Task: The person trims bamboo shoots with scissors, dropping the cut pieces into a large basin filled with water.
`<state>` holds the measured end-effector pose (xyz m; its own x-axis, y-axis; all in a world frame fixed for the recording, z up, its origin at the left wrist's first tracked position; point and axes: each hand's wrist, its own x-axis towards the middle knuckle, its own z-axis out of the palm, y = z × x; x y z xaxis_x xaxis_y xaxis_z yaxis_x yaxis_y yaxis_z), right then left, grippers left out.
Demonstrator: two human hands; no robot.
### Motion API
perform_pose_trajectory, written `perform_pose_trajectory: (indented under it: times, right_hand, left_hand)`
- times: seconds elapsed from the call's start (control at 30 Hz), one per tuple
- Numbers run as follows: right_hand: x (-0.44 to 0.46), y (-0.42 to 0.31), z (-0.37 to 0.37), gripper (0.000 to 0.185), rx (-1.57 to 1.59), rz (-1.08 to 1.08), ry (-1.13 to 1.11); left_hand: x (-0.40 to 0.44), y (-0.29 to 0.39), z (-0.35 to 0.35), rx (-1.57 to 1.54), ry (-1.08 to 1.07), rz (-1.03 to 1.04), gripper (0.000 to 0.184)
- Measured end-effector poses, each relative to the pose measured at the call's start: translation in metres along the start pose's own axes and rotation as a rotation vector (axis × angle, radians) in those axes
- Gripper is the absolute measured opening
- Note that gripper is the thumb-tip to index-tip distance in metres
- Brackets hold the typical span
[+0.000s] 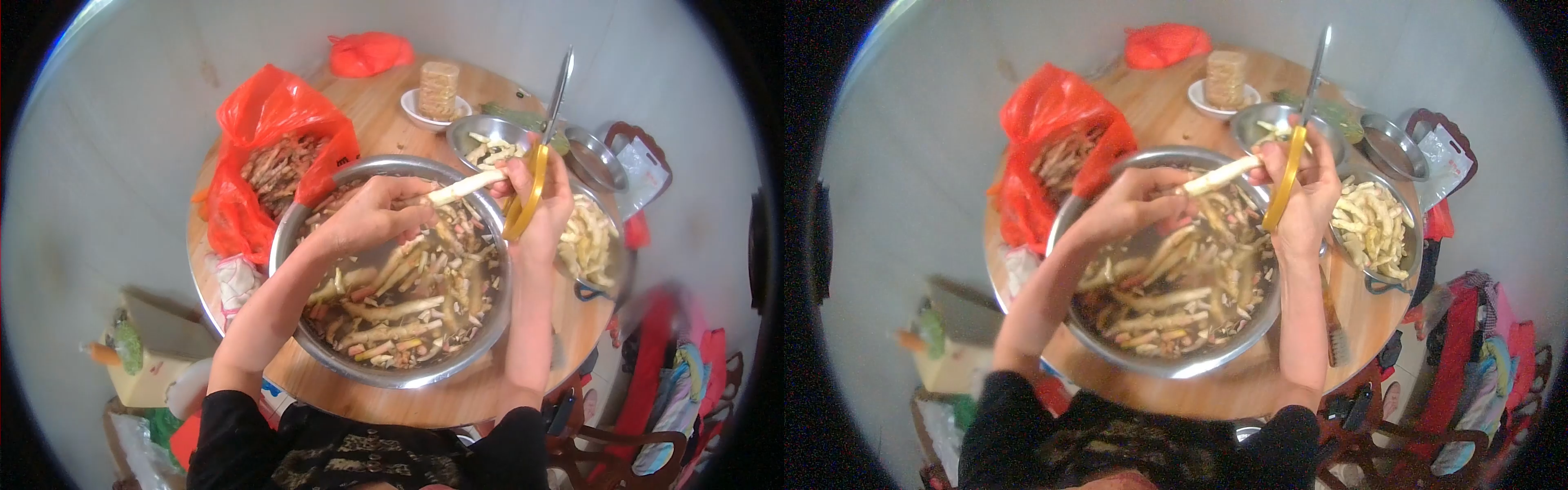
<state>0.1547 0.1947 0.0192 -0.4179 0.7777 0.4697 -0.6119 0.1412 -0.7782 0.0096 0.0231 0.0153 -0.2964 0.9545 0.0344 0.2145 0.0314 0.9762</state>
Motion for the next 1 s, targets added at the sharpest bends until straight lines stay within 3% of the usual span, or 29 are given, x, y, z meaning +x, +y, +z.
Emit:
perform_pose_trajectory:
  times: [0.17, 0.23, 0.4, 0.5, 0.73, 0.8, 0.93, 1.0]
  right_hand:
    - [0.002, -0.003, -0.004, 0.048, 0.069, 0.154, -0.102]
    - [0.000, 0.002, -0.002, 0.049, 0.024, 0.138, -0.138]
    - [-0.020, 0.002, 0.015, 0.049, -0.199, 0.165, -0.196]
    - [-0.027, 0.008, 0.019, 0.048, -0.362, 0.016, -0.197]
    - [-0.029, 0.011, 0.017, 0.046, -0.570, -0.080, -0.238]
    - [-0.028, 0.012, 0.016, 0.046, -0.582, -0.079, -0.245]
    - [-0.025, 0.003, 0.017, 0.046, -0.447, 0.093, -0.249]
    - [-0.024, 0.000, 0.016, 0.046, -0.415, 0.180, -0.246]
  left_hand:
    - [0.005, -0.012, -0.001, -0.024, 0.006, 0.010, 0.037]
    - [0.011, -0.015, 0.009, 0.257, 0.195, 0.367, 0.037]
    - [0.015, -0.007, 0.034, 0.404, 0.359, 0.501, 0.032]
    - [0.014, -0.012, 0.042, 0.530, 0.481, 0.610, 0.021]
    - [0.008, -0.013, 0.045, 0.663, 0.469, 0.592, 0.026]
    - [0.010, -0.015, 0.044, 0.601, 0.462, 0.672, 0.018]
    - [0.012, -0.016, 0.036, 0.557, 0.430, 0.619, 0.010]
    - [0.010, -0.013, 0.033, 0.389, 0.355, 0.487, 0.007]
